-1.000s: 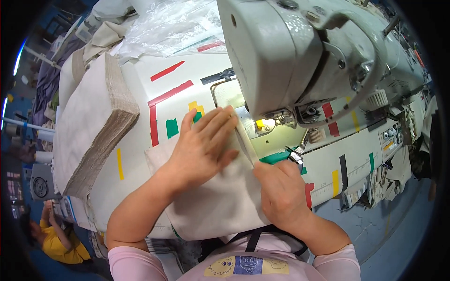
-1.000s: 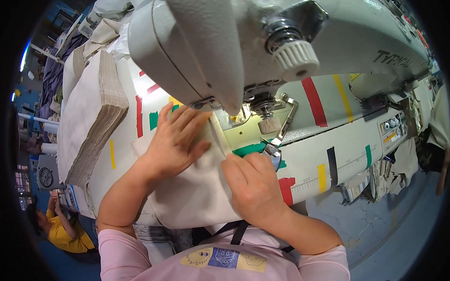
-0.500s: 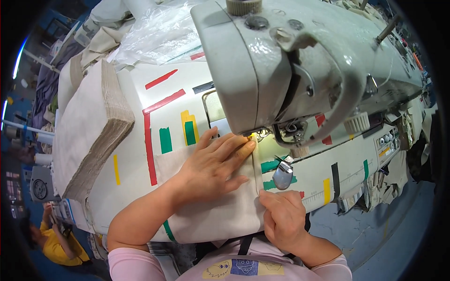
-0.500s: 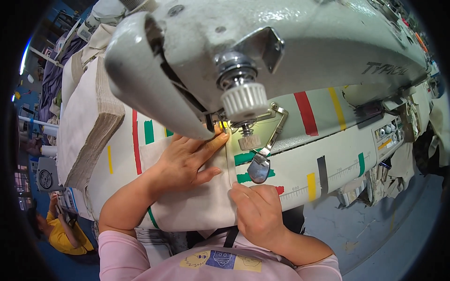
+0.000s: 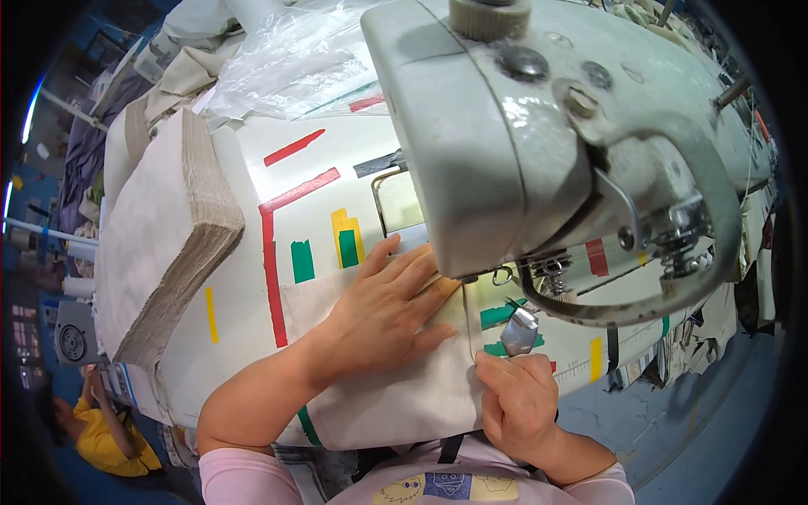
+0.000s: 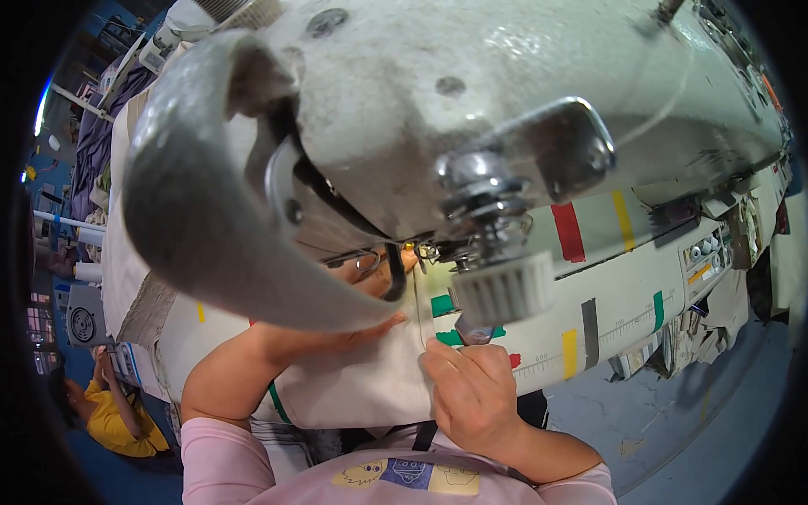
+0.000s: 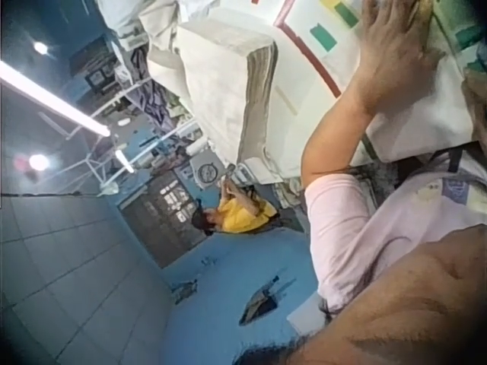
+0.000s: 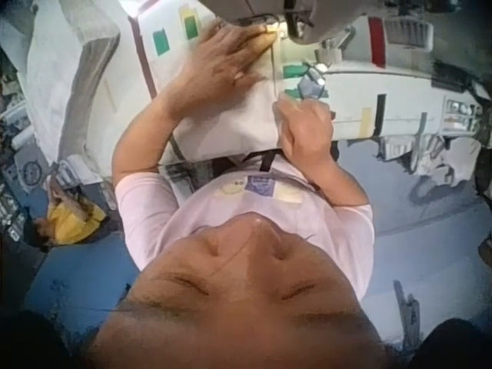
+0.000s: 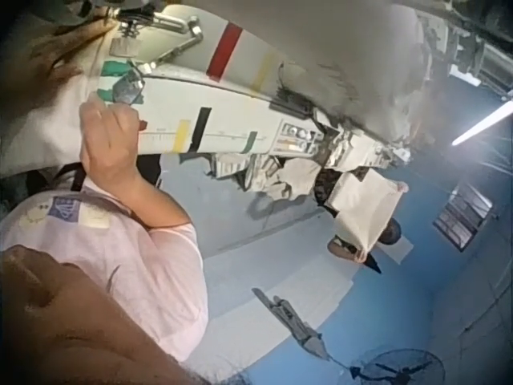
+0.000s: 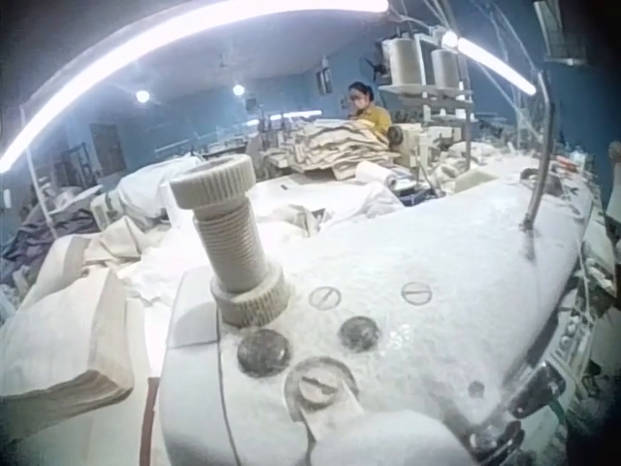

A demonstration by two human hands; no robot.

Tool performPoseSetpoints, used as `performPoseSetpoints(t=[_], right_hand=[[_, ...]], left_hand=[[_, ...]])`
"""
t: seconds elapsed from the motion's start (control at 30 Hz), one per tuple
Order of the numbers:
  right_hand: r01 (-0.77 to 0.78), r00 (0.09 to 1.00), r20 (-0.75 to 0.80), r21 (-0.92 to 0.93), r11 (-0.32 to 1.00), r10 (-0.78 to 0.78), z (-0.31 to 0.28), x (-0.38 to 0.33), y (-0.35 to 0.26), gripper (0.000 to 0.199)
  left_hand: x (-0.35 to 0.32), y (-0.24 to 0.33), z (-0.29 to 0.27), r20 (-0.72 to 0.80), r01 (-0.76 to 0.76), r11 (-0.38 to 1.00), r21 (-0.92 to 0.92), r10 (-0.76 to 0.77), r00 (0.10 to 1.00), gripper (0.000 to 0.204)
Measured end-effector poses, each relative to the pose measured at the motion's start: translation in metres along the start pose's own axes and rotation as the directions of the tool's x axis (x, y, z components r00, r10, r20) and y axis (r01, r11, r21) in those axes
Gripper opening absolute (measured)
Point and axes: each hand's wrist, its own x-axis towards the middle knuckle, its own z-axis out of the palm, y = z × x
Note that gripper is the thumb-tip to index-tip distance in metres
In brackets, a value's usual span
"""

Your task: Sewing white fabric panels using an industrial sewing machine.

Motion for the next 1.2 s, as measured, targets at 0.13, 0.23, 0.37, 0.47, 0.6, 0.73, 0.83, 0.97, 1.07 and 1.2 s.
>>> performPoseSetpoints(t=[0.13, 0.23, 0.37, 0.47, 0.6, 0.73, 0.83, 0.97, 1.07, 1.2], right_hand=[[-0.008, 1.0, 0.005, 0.003, 1.0, 0.008, 0.0, 0.0, 0.0, 0.045], [-0.017, 1.0, 0.011, 0.006, 1.0, 0.017, 0.0, 0.0, -0.001, 0.045], [-0.023, 1.0, 0.019, -0.013, 1.0, 0.023, -0.001, 0.0, -0.001, 0.045], [-0.018, 1.0, 0.009, -0.034, 0.999, 0.018, -0.003, -0.003, -0.002, 0.044], [-0.086, 0.996, -0.01, -0.048, 0.995, 0.086, -0.004, -0.007, -0.006, 0.041], [-0.103, 0.995, 0.001, -0.124, 0.987, 0.104, -0.013, -0.014, -0.016, 0.039], [-0.107, 0.994, -0.009, -0.131, 0.986, 0.107, -0.015, -0.021, -0.021, 0.038], [-0.105, 0.994, 0.002, -0.126, 0.987, 0.106, -0.016, -0.031, -0.027, 0.038], [-0.117, 0.993, -0.025, -0.122, 0.986, 0.115, -0.015, -0.037, -0.032, 0.037], [-0.145, 0.989, -0.058, -0.123, 0.982, 0.139, -0.019, -0.047, -0.036, 0.037]], left_hand=[[0.0, -0.002, 0.0, 0.077, 0.031, 0.999, -0.045, -0.028, 0.997, 0.051], [-0.002, -0.004, 0.003, 0.059, 0.055, 0.993, -0.108, -0.049, 0.997, 0.052], [-0.002, -0.006, 0.008, 0.028, 0.048, 0.995, -0.09, -0.045, 0.999, 0.056], [-0.002, -0.003, 0.007, -0.008, 0.028, 0.998, -0.052, -0.028, 1.0, 0.06], [-0.01, 0.003, 0.005, 0.014, 0.055, 0.998, -0.002, -0.055, 0.998, 0.067], [-0.052, 0.007, 0.002, 0.036, 0.221, 0.975, 0.04, -0.222, 0.974, 0.072], [-0.101, -0.002, -0.013, -0.013, 0.482, 0.871, 0.099, -0.483, 0.875, 0.076], [-0.142, -0.004, -0.021, -0.096, 0.624, 0.773, 0.115, -0.616, 0.782, 0.074], [-0.149, 0.003, -0.02, -0.148, 0.676, 0.732, 0.08, -0.662, 0.734, 0.069], [-0.139, 0.017, -0.016, -0.26, 0.652, 0.758, 0.008, -0.628, 0.734, 0.061]])
